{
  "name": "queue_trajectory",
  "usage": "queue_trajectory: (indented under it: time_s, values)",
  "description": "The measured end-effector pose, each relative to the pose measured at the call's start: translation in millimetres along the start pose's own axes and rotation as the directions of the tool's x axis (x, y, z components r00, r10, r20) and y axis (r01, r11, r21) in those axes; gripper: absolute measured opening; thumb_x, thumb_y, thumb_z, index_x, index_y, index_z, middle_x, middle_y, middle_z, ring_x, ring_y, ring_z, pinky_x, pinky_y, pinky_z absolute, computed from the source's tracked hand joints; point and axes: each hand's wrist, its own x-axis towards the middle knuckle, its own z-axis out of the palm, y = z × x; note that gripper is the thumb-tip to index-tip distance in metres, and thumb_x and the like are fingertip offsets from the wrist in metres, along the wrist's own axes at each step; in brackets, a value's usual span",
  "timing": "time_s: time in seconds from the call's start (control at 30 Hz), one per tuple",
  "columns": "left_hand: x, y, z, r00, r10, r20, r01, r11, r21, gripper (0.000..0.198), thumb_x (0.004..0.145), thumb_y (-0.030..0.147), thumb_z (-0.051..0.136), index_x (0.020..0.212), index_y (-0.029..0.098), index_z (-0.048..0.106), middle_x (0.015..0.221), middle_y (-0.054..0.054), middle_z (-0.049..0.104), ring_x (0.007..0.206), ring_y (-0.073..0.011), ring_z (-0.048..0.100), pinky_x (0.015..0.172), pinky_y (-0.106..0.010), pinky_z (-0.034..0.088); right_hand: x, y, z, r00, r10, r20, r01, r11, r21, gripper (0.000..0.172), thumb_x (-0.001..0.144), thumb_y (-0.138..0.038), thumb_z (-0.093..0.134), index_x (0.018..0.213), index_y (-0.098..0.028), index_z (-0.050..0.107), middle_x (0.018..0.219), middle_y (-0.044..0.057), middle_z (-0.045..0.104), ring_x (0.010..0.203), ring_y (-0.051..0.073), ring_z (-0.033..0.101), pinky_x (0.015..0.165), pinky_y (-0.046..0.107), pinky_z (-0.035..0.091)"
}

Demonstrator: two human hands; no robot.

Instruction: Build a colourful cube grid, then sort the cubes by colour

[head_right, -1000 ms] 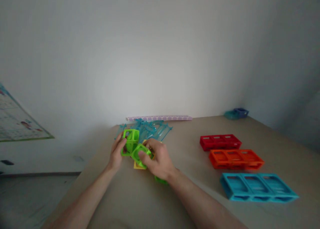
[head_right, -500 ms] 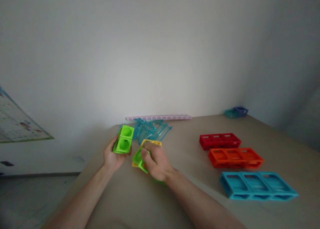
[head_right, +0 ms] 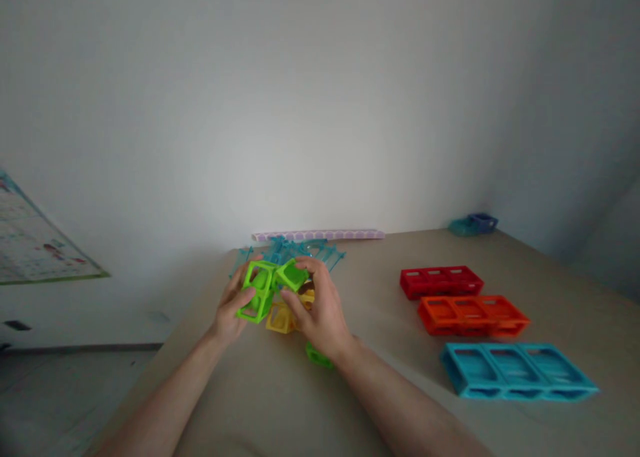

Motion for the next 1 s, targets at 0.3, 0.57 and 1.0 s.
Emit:
queue_trajectory:
  time_s: [0.3, 0.57, 1.0]
  values:
    - [-3, 1, 2.1, 0.997, 0.076, 0.004, -0.076, 0.991, 0.112, 0.053, 0.072, 0.030, 0.074, 0.123, 0.023, 0.061, 0.120, -0.008, 0.065, 0.107, -0.0243, 0.061, 0.088, -0.029, 0.049, 6, -3, -10, 0.991, -0.129, 0.035, 0.132, 0.984, -0.119, 0.041, 0.086, -0.011, 0.056, 0.122, -0.026, 0.045, 0.130, 0.010, 0.056, 0.122, 0.024, 0.052, 0.099, 0.043, 0.044]
    - [-2, 8, 4.4, 0.976, -0.175, 0.133, 0.189, 0.977, -0.098, 0.050, 0.074, 0.028, 0.071, 0.122, 0.026, 0.058, 0.108, -0.006, 0.066, 0.092, -0.0221, 0.065, 0.071, -0.027, 0.051, 2, -4, -9, 0.945, -0.241, 0.222, 0.278, 0.949, -0.149, 0.050, 0.084, -0.002, 0.046, 0.128, -0.026, 0.045, 0.134, 0.010, 0.052, 0.131, 0.023, 0.043, 0.106, 0.047, 0.040]
    - [-5, 6, 4.4, 0.884, -0.354, 0.306, 0.417, 0.892, -0.174, 0.050, 0.071, 0.027, 0.073, 0.119, 0.024, 0.060, 0.106, -0.007, 0.067, 0.081, -0.0197, 0.066, 0.068, -0.028, 0.054, 1, -17, -11, 0.958, -0.276, 0.074, 0.282, 0.956, -0.083, 0.042, 0.082, -0.007, 0.053, 0.119, -0.026, 0.050, 0.131, 0.012, 0.048, 0.125, 0.028, 0.048, 0.102, 0.051, 0.045]
